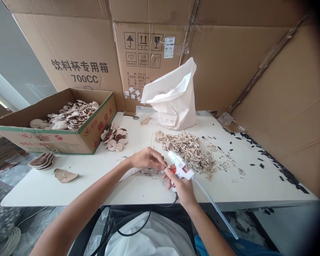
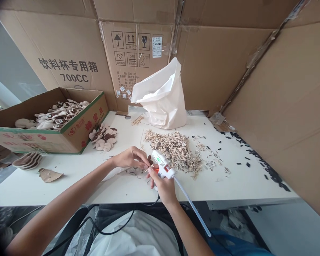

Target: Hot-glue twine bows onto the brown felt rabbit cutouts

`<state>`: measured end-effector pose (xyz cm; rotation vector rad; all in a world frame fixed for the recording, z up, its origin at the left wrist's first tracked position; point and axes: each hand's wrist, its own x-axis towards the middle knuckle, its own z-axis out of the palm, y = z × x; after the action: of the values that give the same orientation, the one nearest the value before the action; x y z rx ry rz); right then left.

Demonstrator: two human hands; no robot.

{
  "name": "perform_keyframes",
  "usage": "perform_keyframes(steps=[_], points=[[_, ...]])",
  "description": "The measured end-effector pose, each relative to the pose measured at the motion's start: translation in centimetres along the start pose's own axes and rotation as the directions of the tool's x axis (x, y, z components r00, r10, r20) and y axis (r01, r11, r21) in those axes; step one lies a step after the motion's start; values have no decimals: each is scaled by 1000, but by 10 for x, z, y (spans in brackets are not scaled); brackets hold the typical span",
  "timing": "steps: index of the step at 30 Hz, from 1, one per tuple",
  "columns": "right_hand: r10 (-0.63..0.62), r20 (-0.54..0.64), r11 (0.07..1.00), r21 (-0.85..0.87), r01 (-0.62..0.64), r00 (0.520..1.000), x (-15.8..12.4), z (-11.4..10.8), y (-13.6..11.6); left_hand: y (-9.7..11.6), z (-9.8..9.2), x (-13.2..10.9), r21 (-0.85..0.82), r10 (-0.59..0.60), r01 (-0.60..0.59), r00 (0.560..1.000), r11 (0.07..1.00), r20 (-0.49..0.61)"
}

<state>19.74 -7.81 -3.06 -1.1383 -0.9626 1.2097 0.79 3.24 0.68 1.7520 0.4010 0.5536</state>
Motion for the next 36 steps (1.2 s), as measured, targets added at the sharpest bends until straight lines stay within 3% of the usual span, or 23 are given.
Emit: perform_keyframes(steps=[7,21,30,36], points=[[1,10,1000,-9,-1,1000,4,-5,9,-3,2,-2,-90,-79,83,996,992,43],[3,25,1000,8,-3,1000,4,-5,8,2,3,-1,87,-20,18,1000,996,16],[1,27,1000,18,-2,1000,4,-5,8,-3,-24,-11,-53,-60,54,991,997,-122],[1,26,1000,18,-2,1000,3,-2,4,-2,-34,-13,52,-52,55,997,997,-64]])
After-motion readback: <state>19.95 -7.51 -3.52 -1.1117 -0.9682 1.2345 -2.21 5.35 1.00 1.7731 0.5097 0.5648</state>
